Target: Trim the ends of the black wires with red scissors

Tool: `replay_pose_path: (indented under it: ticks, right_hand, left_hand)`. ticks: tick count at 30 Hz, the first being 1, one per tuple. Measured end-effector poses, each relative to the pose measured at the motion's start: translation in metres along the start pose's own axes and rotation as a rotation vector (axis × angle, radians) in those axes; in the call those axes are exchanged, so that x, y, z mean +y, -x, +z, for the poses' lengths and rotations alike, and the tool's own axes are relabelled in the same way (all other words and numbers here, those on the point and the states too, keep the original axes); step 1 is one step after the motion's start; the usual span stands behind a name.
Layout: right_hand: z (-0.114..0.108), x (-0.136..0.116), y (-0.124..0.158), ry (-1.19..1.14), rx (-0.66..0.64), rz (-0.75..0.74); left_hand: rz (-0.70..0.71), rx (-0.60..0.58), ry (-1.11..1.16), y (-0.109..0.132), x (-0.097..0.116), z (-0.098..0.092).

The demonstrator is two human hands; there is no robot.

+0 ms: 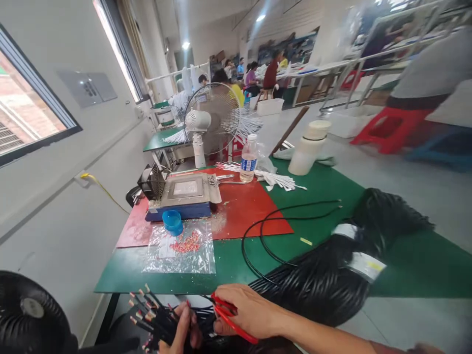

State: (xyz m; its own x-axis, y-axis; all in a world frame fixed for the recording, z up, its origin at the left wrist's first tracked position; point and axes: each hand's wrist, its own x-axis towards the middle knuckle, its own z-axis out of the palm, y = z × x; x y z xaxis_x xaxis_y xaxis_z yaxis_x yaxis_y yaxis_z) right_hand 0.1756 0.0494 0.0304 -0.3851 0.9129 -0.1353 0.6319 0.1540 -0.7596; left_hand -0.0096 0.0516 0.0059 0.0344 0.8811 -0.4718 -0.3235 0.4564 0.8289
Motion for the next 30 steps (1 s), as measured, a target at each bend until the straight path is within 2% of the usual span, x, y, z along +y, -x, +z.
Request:
replay_pose_path:
  ticks: [2,5,11,20,25,28,30]
  right_hand:
    - [0.004,0.001,0.0,0.018,-0.022,-0.005]
    - [0.007,0.001,-0.005,0.039,-0.041,-0.011]
    - [-0.004,-0.001,-0.013,0.034,-0.093,0.023]
    - [-0.017,0.002,-0.021,-0.019,-0.073,0.048]
    - [-0.015,0.011,-0.026,0.004,-0.001,0.066]
    - [-0.012,0.017,-0.029,-0.114,0.025,0.115]
    - [-0.01,0.018,-0.031,-0.306,0.026,0.145]
  left_hand:
    - [0.017,-0.013,0.051,-0.003,0.001,0.005]
    - [0.05,0.044,0.04,-0.002,0.001,0.01]
    - [0.067,0.048,-0.034,-0.008,-0.002,0.011]
    - [0.04,0.077,-0.057,-0.02,0.004,0.019]
    - [0.021,0.034,-0.103,-0.033,0.002,0.019]
    - [0.02,-0.007,-0.143,-0.037,0.002,0.017]
    - [0.036,-0.03,-0.147,-0.036,0.002,0.015]
